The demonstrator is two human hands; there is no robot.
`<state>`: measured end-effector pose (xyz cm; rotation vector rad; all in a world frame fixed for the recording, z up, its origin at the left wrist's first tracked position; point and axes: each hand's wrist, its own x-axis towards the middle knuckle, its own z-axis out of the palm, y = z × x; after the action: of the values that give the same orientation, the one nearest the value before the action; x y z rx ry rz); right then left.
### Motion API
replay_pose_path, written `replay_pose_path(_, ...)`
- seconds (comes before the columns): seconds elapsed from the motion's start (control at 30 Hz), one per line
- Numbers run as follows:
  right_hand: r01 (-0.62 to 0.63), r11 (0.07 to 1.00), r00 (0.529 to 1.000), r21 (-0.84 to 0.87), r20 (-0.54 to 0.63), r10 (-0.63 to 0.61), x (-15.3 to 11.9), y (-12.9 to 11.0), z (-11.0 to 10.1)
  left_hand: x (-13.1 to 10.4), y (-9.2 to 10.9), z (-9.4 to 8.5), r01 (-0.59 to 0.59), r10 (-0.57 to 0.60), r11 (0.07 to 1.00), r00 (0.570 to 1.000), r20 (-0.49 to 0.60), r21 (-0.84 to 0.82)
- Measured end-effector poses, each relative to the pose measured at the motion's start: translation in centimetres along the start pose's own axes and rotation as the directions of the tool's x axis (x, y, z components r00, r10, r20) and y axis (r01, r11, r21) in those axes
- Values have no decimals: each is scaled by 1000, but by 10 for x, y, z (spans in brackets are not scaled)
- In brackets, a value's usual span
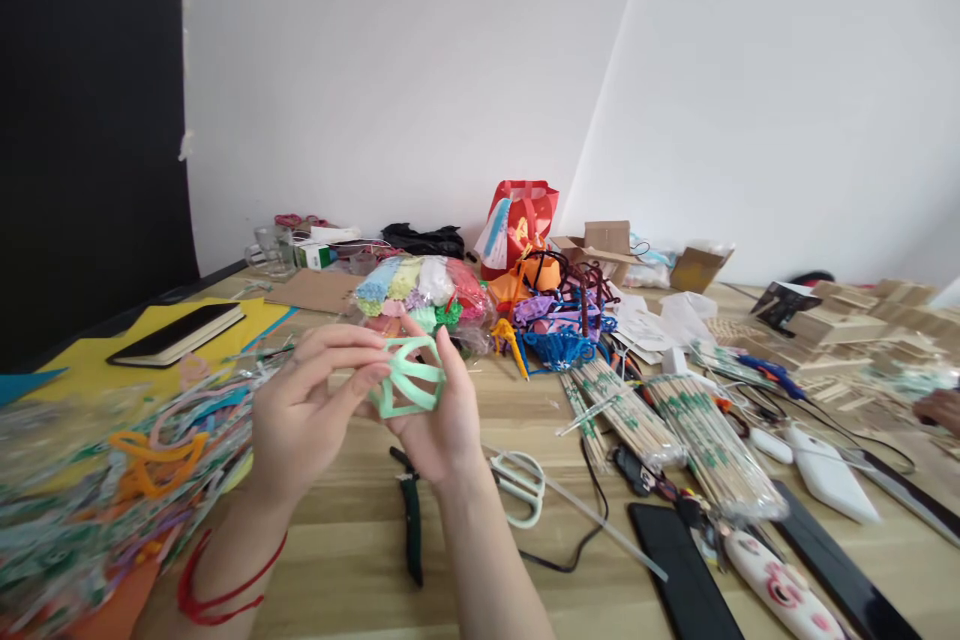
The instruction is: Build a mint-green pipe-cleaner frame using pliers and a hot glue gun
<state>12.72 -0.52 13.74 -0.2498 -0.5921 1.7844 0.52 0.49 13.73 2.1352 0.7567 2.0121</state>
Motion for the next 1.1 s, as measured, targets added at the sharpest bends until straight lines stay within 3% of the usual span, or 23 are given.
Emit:
replay_pose_path(0.4, 120, 988, 992, -98, -16, -122, -10, 3, 7, 2, 10, -2, -238, 237, 962, 971, 23, 134)
replay_pose_path(0.87, 82, 986, 993, -146, -78, -94, -8, 7, 8, 3, 11, -4, -277, 282, 946, 960, 0, 170)
replay_pose_path(1.1, 62, 988, 997, -138, -35, -68, -10, 9, 9, 2, 9, -6, -298, 308, 935, 951, -24, 192)
